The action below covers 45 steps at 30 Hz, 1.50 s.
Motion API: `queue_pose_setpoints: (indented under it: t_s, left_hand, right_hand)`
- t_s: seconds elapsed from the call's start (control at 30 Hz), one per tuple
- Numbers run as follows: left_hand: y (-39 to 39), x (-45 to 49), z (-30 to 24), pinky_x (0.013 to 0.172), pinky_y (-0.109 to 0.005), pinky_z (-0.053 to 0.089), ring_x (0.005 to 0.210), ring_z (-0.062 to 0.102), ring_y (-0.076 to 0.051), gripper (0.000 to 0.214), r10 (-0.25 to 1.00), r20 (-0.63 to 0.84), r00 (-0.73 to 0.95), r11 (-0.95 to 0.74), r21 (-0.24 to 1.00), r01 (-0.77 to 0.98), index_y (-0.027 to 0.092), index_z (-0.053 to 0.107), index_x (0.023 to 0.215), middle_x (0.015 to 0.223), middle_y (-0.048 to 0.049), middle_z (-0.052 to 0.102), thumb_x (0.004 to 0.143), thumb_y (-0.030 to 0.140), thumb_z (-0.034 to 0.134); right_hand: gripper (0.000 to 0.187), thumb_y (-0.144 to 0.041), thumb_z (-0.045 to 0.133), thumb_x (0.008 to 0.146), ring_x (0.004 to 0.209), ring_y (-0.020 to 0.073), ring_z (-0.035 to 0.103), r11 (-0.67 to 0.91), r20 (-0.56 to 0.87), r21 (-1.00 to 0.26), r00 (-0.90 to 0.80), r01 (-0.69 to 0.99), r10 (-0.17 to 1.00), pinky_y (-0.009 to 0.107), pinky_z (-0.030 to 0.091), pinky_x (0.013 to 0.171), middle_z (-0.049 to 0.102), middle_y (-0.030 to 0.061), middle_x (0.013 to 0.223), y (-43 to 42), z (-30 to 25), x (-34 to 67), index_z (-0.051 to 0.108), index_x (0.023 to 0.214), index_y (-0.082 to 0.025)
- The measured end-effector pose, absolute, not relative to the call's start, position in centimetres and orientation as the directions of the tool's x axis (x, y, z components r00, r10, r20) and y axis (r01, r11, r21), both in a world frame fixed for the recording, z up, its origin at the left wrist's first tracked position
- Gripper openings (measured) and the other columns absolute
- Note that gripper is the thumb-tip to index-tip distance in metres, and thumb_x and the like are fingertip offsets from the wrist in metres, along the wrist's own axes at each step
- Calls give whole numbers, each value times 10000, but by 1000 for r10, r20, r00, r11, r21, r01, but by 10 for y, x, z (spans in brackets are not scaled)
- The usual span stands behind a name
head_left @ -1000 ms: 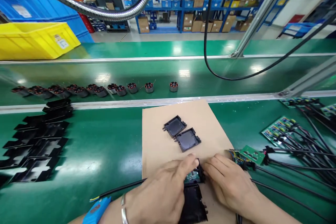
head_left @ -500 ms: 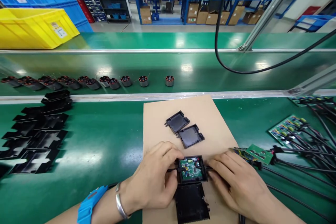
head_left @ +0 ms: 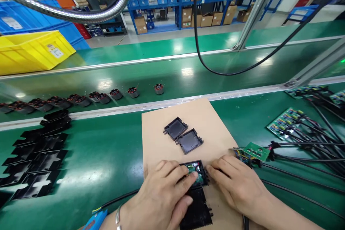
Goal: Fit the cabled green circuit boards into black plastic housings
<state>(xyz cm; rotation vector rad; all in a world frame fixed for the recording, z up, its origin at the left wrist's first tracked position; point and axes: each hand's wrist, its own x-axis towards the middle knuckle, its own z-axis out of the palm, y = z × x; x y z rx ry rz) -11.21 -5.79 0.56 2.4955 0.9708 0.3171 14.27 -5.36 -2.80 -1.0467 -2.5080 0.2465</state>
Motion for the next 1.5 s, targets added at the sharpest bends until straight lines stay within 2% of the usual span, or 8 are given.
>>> queue_pose_setpoints:
  t_s: [0.23,0.5,0.67,0.8,1.1,1.27,1.37,1.5]
  left_hand:
    - [-59,-100,7,944,-464,388,1089,474,-272,463,685,-102,722,-652,357,669,292,394,1418,1258,-20,567,958,304,437]
    - [-51,-122,15,1055,-431,356,1245,390,-276,876,789,-51,612,-467,598,652,248,201,1487,1403,-91,405,755,274,681]
    - [-27,-147,30,840,-299,481,941,606,-188,327,817,-177,549,-331,634,698,253,538,1241,1033,-32,654,944,217,406]
    - [42,-149,55,797,-234,483,937,636,-165,299,868,-36,495,-446,379,811,258,633,1067,1022,-1,684,979,282,349]
    - [178,-102,56,931,-483,433,1157,524,-376,538,930,170,326,-352,151,924,99,464,1327,1230,-209,545,835,274,592]
    - [63,-104,37,990,-375,423,1135,534,-250,336,850,189,492,-526,251,813,194,570,1187,1191,-97,575,908,365,491]
    - [-19,-109,15,978,-393,430,1180,507,-275,548,636,87,767,-713,446,540,245,475,1314,1310,-98,527,811,400,630]
    - [-64,-106,-2,958,-415,424,1139,538,-268,568,489,95,867,-799,447,402,273,457,1331,1273,-82,569,793,225,630]
  right_hand:
    - [261,-87,383,936,808,218,488,730,282,-263,-674,631,683,364,369,714,604,72,913,-51,-35,144,605,1061,-143]
    - [376,-25,288,846,744,204,508,713,396,-88,-633,696,666,329,366,634,606,72,898,-58,1,145,565,1061,-159]
    - [318,-122,293,927,724,194,512,683,436,199,-688,703,580,313,291,537,616,72,899,-21,66,160,554,1099,-185]
    - [290,-429,428,974,666,183,534,578,166,322,-646,750,745,281,206,489,613,50,815,76,95,186,608,979,-201]
    - [452,-296,574,893,1106,365,515,400,148,207,-433,893,889,431,410,835,580,233,1196,197,106,191,538,1281,-67]
    - [272,-289,566,898,1077,187,570,629,-41,15,-628,778,777,292,433,919,640,19,1153,83,92,209,644,1155,-244]
    - [474,-219,647,797,1107,223,563,610,-75,-299,-655,734,752,345,468,912,622,41,1193,15,76,237,575,1264,-249]
    - [292,-213,521,899,1073,237,577,480,-30,-397,-534,782,845,388,448,916,662,67,1119,-8,51,253,639,1167,-205]
